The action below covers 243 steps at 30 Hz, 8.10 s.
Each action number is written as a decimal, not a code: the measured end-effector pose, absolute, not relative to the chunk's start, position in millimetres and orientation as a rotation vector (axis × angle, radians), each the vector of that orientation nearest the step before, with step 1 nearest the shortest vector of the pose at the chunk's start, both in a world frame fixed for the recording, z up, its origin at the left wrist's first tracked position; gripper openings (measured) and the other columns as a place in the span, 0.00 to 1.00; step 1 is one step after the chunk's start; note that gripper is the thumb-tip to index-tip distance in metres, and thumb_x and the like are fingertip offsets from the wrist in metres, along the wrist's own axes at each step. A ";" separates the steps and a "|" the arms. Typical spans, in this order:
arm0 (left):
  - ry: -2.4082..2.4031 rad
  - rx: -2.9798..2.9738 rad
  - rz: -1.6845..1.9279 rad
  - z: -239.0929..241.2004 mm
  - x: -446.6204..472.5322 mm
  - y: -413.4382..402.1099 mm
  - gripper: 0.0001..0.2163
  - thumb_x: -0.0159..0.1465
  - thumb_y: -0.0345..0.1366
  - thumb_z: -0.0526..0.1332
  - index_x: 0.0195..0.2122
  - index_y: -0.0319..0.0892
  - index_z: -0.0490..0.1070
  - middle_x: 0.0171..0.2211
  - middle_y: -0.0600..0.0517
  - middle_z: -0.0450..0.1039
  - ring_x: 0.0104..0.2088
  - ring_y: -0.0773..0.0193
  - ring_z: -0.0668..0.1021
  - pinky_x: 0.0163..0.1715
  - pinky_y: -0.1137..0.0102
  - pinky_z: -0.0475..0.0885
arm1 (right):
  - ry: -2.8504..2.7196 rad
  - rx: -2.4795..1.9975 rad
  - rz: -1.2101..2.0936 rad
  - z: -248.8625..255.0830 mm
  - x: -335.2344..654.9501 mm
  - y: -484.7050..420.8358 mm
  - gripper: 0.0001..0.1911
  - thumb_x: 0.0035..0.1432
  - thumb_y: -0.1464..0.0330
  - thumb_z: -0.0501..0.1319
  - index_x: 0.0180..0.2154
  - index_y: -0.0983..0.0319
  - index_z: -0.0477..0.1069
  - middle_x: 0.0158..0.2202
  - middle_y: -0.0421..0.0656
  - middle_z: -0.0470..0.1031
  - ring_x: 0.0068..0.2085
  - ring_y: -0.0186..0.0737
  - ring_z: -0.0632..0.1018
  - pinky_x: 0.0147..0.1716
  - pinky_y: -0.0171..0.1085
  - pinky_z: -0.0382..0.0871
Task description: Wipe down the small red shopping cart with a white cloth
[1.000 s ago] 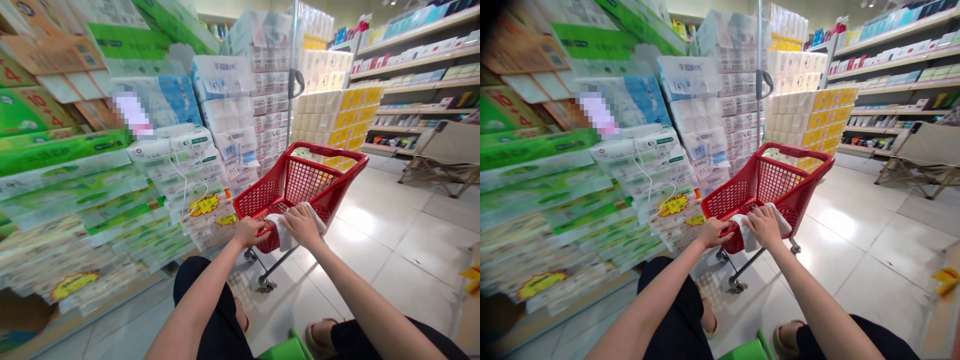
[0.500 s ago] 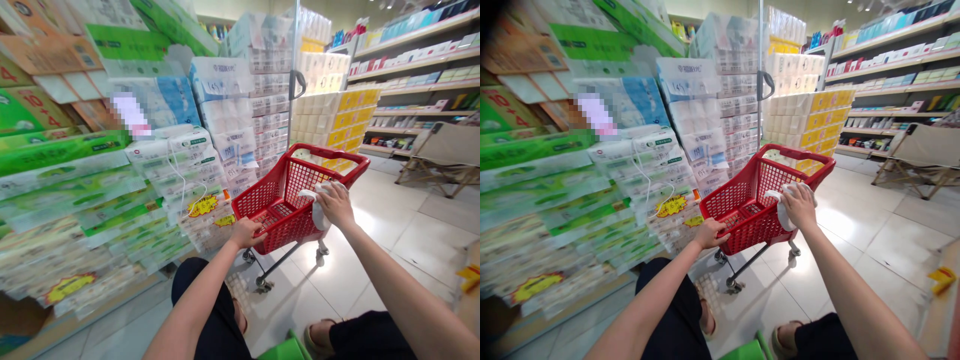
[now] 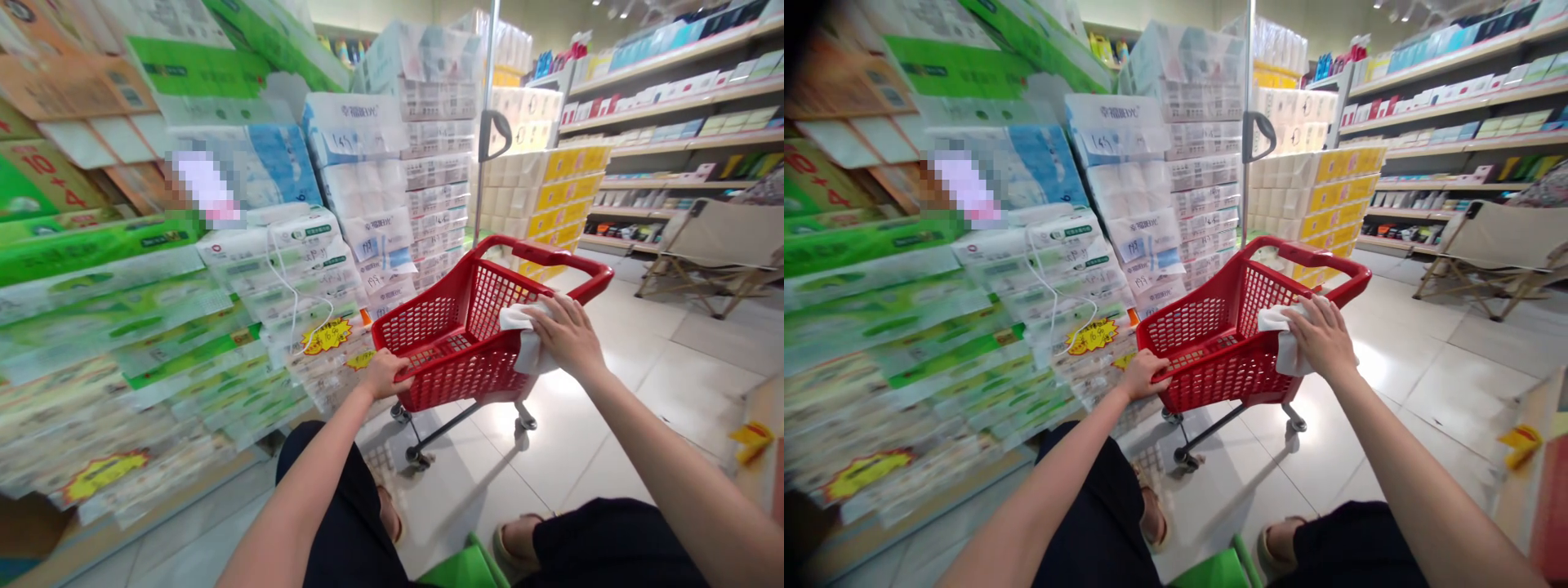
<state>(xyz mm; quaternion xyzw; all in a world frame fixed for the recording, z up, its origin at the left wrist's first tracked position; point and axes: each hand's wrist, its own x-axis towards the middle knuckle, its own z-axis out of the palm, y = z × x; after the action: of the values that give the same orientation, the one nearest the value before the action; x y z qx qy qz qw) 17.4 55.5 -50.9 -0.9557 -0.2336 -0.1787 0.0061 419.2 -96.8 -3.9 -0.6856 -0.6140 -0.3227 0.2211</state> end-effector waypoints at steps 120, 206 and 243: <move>-1.240 -2.794 -0.349 -47.3 103.3 64.7 0.11 0.63 0.36 0.60 0.44 0.38 0.68 0.41 0.39 0.76 0.48 0.48 0.76 0.54 0.54 0.65 | -1.907 -1.753 -0.736 -36.7 304.9 -53.1 0.23 0.63 0.71 0.51 0.58 0.58 0.65 0.47 0.47 0.75 0.49 0.48 0.69 0.60 0.49 0.53; -1.194 -2.558 -0.334 -56.4 107.8 25.1 0.15 0.67 0.26 0.51 0.54 0.34 0.62 0.36 0.40 0.77 0.40 0.56 0.80 0.44 0.62 0.68 | -1.760 -1.818 -0.780 -52.1 321.6 -82.6 0.34 0.57 0.78 0.50 0.65 0.62 0.57 0.65 0.47 0.62 0.65 0.45 0.61 0.64 0.51 0.53; -0.999 -2.690 -0.446 -62.7 162.0 -24.6 0.15 0.69 0.30 0.49 0.56 0.37 0.60 0.37 0.41 0.73 0.40 0.55 0.78 0.43 0.62 0.68 | -1.868 -1.756 -0.678 -63.2 376.6 -90.7 0.31 0.60 0.76 0.49 0.65 0.61 0.58 0.66 0.47 0.61 0.66 0.41 0.59 0.65 0.49 0.55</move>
<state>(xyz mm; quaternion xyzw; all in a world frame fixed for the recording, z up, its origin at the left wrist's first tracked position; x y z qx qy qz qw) 162.0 -24.6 -62.7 -0.9198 -0.3415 -0.1524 0.1186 376.6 -90.7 -63.2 -0.6425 -0.6834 -0.2479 0.2422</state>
